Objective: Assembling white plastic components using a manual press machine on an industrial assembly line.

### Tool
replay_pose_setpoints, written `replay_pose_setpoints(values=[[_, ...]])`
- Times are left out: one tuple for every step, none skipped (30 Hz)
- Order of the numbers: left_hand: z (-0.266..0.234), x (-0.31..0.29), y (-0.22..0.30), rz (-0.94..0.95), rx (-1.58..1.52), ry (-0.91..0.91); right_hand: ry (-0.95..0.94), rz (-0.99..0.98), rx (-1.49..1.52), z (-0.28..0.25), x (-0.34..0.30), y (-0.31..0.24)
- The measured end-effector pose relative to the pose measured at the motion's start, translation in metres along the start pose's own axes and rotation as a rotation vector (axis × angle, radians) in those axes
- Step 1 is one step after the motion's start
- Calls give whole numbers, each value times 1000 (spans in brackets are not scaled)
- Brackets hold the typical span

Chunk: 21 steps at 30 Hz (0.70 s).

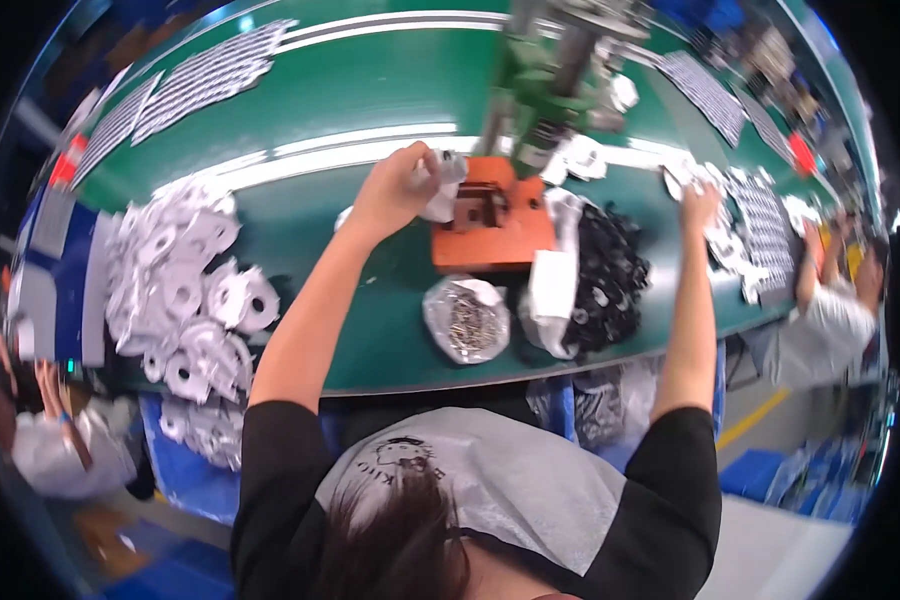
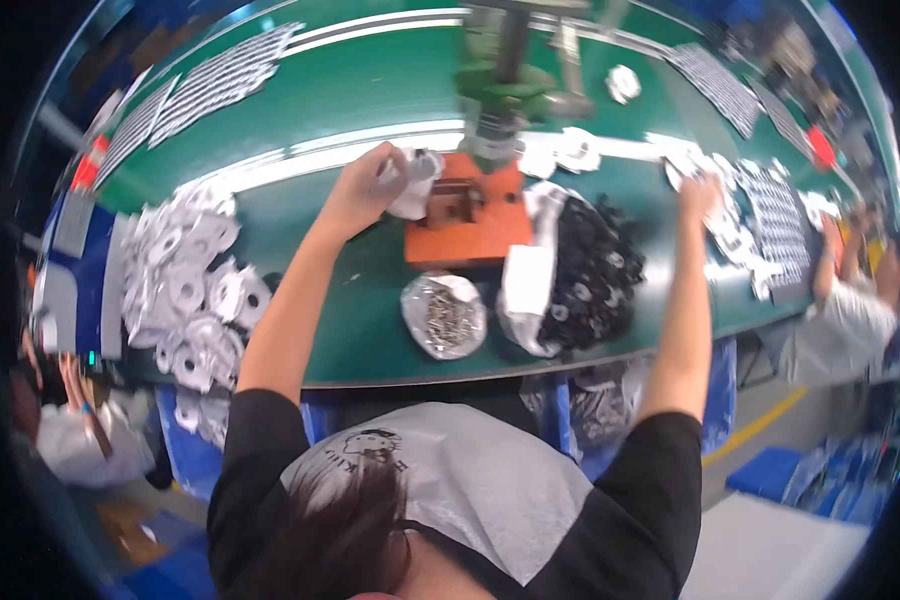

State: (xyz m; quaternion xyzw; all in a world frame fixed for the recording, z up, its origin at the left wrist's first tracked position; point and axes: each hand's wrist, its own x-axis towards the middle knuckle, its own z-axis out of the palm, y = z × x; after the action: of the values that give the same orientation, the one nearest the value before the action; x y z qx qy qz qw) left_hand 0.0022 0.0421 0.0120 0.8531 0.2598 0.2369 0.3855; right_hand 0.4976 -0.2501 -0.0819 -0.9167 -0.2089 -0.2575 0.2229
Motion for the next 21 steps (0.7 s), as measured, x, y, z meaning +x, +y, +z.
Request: replay_pose_setpoints(values=[[-3,5,-7,-116,-130,20,-27,161,-235,4,-17,54],[-5,15,-18,-169,-102,113,-114,188,-556,1,-29,78],[-6,25,-31,-226,-70,208,-147,289,-554,-3,-46,74],[-4,36,-46,-171,-139,261,-301,353,-548,-12,-55,63],[-2,46,-60,-106,-210,300,-324,342,-477,-24,-63,58],[-4,51,-68,-130,-105,258,-338,335,-450,-35,-70,53],[-3,58,-72,-143,-6,202,-335,340,-477,-41,-71,65],[-4,64,-82,-180,-1,157,-335,343,-500,-47,-72,66],[-2,63,-101,-153,96,171,-178,326,-548,-47,-80,64],[-3,60,-117,-126,190,185,-177,327,-551,-53,-84,62],[-13,48,-116,-105,228,51,-163,315,-511,-58,-89,64],[-20,30,-114,-146,316,-51,-150,299,-469,-63,-94,65],[-27,6,-109,-191,404,-144,-154,239,-419,-71,-98,59],[-28,-14,-102,-186,495,-150,-120,208,-341,-77,-105,62],[-31,-38,-97,-190,589,-148,-91,168,-255,-79,-112,64],[-34,-58,-95,-199,592,-147,-42,57,-228,-79,-119,80],[-38,-76,-96,-129,693,-47,-41,40,-256,-80,-122,88],[-43,-94,-96,-61,795,54,33,-7,-219,-80,-129,96],[-55,-109,-81,-156,890,48,4,27,-141,-92,-138,82],[-70,-119,-61,-240,979,35,-4,-13,-144,-96,-145,90],[-86,-130,-48,-364,1021,35,-14,-56,-141,-97,-148,97]])
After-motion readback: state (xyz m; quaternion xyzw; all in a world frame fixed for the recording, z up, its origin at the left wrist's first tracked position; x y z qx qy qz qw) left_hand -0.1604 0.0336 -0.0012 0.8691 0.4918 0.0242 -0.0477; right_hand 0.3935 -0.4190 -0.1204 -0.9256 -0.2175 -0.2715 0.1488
